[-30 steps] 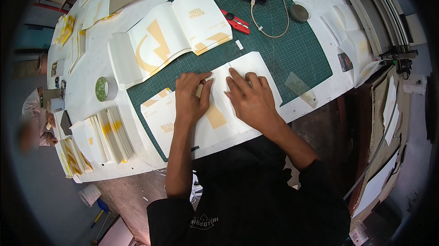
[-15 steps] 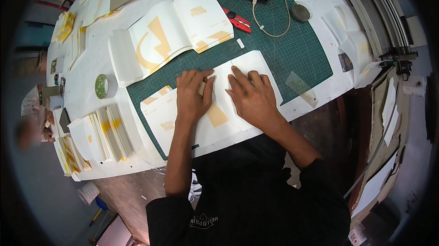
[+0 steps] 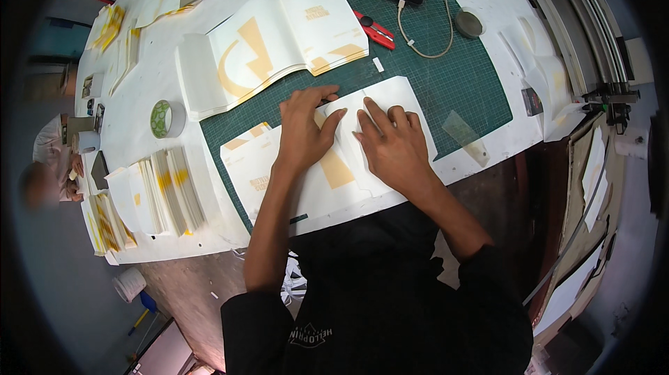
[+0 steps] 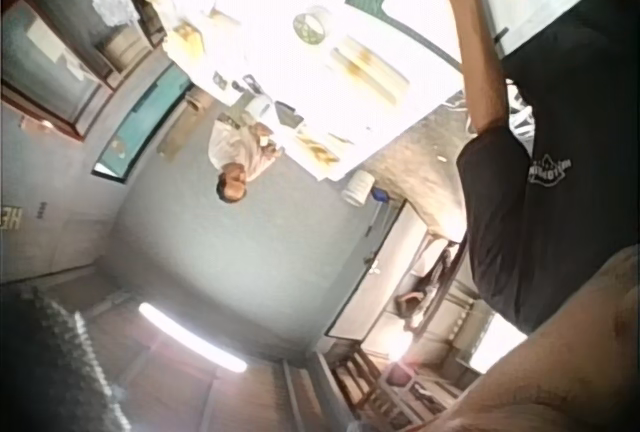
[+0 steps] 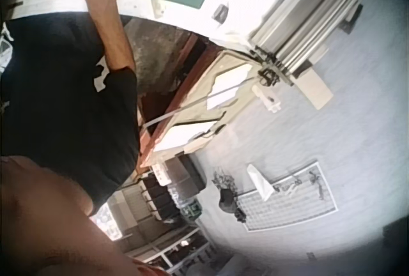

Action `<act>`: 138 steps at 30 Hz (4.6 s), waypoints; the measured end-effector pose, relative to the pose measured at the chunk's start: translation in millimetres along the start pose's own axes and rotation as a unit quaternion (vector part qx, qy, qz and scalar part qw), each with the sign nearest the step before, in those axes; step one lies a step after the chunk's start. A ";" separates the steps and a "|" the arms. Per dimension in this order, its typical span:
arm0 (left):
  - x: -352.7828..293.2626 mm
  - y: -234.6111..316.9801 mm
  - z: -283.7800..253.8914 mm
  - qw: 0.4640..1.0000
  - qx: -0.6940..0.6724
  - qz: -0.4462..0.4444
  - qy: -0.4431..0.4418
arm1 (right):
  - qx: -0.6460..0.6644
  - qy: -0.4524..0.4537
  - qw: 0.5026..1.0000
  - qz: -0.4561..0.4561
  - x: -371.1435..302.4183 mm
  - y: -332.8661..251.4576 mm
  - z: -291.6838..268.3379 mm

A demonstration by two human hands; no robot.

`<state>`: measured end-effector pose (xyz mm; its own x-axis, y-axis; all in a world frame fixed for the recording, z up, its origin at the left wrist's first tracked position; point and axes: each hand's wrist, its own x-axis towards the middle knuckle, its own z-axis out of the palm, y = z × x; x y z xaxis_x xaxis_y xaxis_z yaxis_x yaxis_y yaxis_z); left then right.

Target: The person assembles books by hand, placing yellow paper inserts into the center of open book blocks and smoothing the pages. They handle the books one at a time, flipping them over to check alignment and repeating the process for multiple units on a green cutting mat.

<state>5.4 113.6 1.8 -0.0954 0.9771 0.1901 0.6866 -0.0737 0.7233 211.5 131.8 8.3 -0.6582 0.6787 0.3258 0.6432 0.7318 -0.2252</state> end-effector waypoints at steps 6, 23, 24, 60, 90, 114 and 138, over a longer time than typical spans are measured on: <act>-1.8 -2.5 6.2 0.999 0.029 0.022 0.014 | -0.005 -0.001 1.000 0.000 0.4 -2.0 0.8; 6.3 0.0 13.3 1.000 0.019 -0.007 0.019 | 0.013 -0.024 0.999 0.023 5.2 2.8 -1.2; 5.8 -1.8 10.1 0.999 0.012 -0.016 0.029 | 0.012 -0.029 0.999 0.015 8.9 0.4 -0.5; 12.0 -1.5 11.3 0.999 -0.005 -0.005 0.032 | 0.032 -0.030 0.999 -0.005 9.2 5.4 5.2; 10.7 10.0 10.2 0.996 0.067 0.054 -0.020 | 0.089 -0.052 0.995 0.003 -2.9 16.4 -10.3; 7.7 4.5 15.2 0.995 0.084 0.047 -0.023 | 0.161 -0.123 0.978 0.048 -63.3 30.5 -45.2; 9.0 -0.4 14.5 0.999 0.042 0.022 -0.009 | 0.097 -0.050 0.994 0.012 -86.0 4.2 -17.4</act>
<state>14.8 125.3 -6.3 -0.0503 0.9769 0.2077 0.7481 -0.1010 0.6559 277.6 75.4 -4.7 -0.6863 0.6910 0.2270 0.5770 0.7073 -0.4083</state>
